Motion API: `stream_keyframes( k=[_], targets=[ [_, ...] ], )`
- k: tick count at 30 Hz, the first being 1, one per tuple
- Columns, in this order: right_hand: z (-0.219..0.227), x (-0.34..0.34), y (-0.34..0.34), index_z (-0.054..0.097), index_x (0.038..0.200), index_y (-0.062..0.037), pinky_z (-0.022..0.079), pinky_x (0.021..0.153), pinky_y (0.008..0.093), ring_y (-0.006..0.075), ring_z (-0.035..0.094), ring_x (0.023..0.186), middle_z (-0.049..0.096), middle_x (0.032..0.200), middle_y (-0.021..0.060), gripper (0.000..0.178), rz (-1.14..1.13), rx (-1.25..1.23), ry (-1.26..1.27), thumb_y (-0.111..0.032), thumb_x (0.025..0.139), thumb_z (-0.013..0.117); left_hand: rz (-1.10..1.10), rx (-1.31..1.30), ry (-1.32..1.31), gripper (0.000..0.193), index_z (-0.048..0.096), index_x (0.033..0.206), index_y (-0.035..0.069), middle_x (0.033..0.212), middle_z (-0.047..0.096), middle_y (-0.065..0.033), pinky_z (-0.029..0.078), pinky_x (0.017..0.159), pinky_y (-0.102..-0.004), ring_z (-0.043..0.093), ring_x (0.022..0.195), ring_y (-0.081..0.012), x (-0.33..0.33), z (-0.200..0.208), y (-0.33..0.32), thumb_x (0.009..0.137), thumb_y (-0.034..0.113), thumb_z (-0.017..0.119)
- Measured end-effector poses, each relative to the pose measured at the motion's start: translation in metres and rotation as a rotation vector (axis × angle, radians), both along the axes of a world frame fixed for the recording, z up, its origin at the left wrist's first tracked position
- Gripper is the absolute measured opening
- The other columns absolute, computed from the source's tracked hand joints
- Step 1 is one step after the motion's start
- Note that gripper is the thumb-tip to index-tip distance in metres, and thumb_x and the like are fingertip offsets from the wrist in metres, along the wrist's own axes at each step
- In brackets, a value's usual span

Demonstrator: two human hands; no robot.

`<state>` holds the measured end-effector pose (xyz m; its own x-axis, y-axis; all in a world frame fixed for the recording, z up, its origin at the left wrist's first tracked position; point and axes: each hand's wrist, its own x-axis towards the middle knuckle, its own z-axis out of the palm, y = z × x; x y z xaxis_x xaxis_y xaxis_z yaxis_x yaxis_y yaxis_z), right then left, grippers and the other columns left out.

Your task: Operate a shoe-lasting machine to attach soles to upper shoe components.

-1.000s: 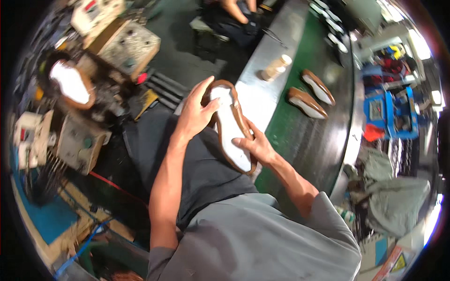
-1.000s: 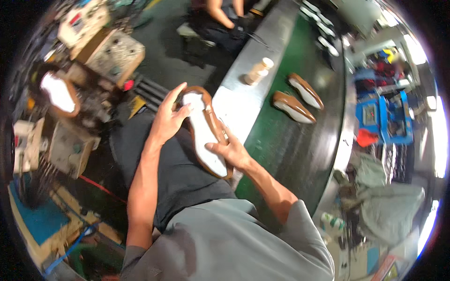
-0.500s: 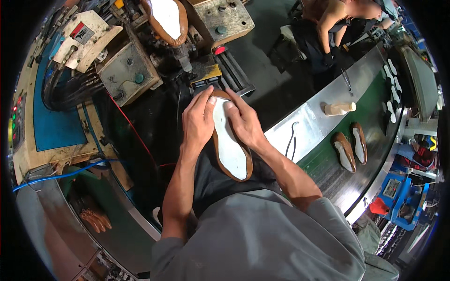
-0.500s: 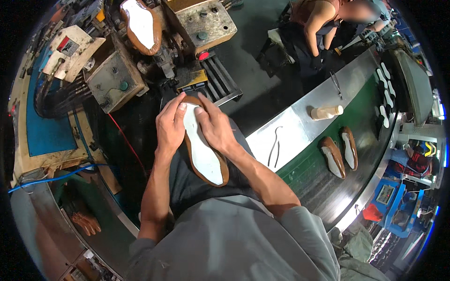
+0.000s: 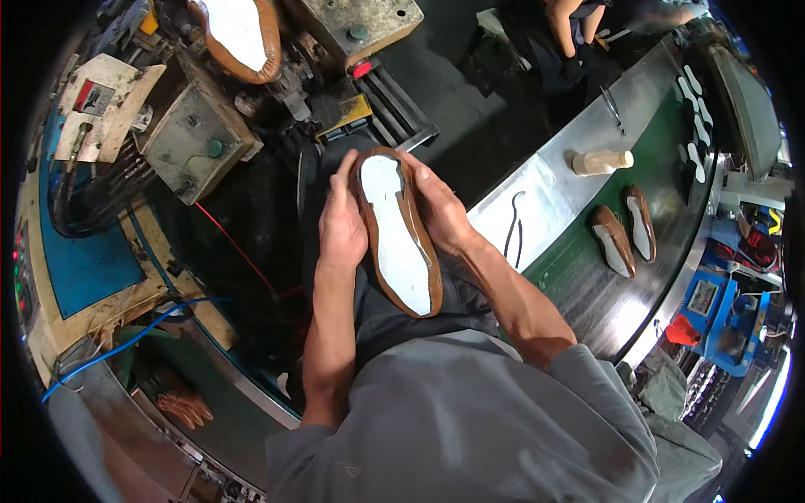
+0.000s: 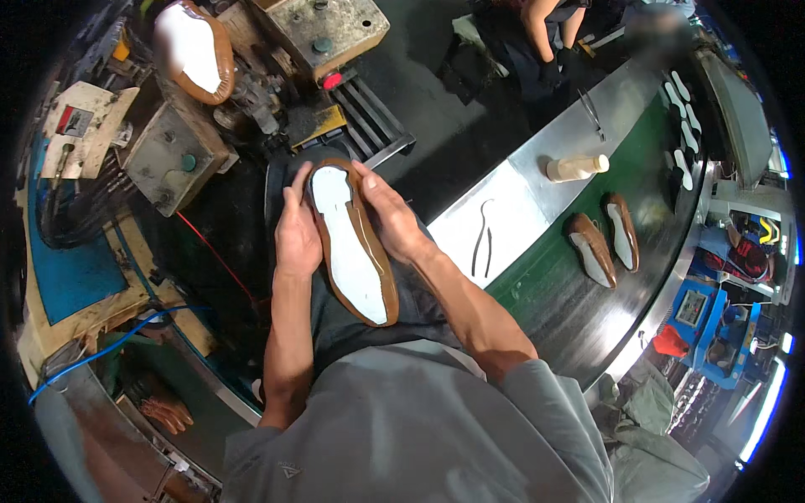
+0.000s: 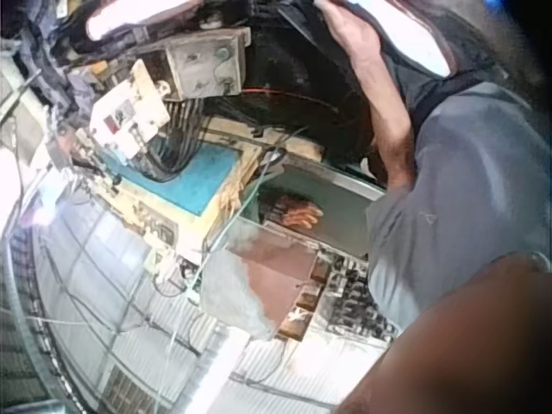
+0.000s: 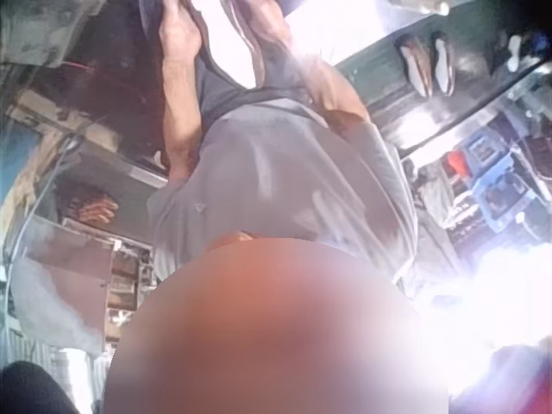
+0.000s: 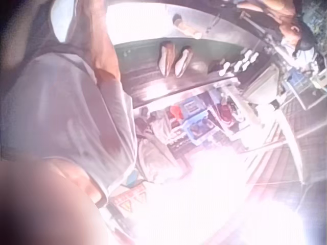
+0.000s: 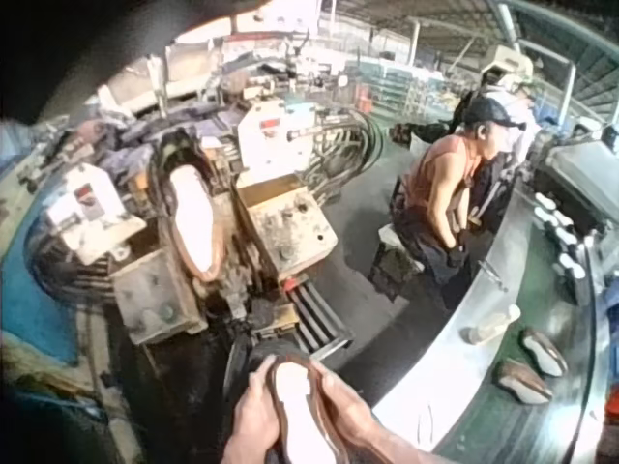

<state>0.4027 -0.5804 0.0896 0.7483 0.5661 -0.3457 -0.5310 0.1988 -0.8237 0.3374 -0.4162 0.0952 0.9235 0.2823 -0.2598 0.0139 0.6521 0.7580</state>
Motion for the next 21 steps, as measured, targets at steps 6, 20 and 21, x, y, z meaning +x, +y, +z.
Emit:
stream_keyframes(
  k=[6, 20, 21],
  targets=[
    [-0.013, -0.001, 0.001, 0.038, 0.168, -0.0011, 0.039, 0.124, 0.0363, 0.024, 0.052, 0.145, 0.055, 0.16, 0.0153, 0.067, 0.037, -0.152, -0.21, -0.048, 0.12, 0.041, -0.016, 0.227, 0.149, 0.066, 0.033, 0.169, 0.002, 0.163, 0.048, -0.019, 0.038, 0.125, -0.0419, 0.048, 0.149, -0.0284, -0.006, -0.025, -0.019, 0.12, 0.046, 0.037],
    [0.075, -0.061, -0.056, 0.057, 0.158, -0.0382, 0.052, 0.113, 0.058, 0.0537, 0.045, 0.14, 0.019, 0.175, 0.0298, 0.083, 0.683, -0.963, -1.386, -0.027, 0.082, 0.088, 0.227, 0.353, 0.322, 0.062, 0.038, 0.164, -0.003, 0.155, 0.055, -0.0227, 0.042, 0.119, -0.0407, 0.055, 0.14, -0.0305, 0.013, -0.024, 0.0, 0.111, 0.023, 0.057],
    [0.076, -0.058, -0.056, 0.057, 0.158, -0.0382, 0.052, 0.113, 0.058, 0.0537, 0.045, 0.14, 0.019, 0.175, 0.0298, 0.083, 0.679, -0.958, -1.404, -0.027, 0.082, 0.088, 0.193, 0.52, 0.327, 0.057, 0.048, 0.159, -0.002, 0.154, 0.056, -0.0237, 0.044, 0.117, -0.041, 0.057, 0.138, -0.0331, 0.014, -0.026, 0.013, 0.108, 0.021, 0.062]
  ],
)
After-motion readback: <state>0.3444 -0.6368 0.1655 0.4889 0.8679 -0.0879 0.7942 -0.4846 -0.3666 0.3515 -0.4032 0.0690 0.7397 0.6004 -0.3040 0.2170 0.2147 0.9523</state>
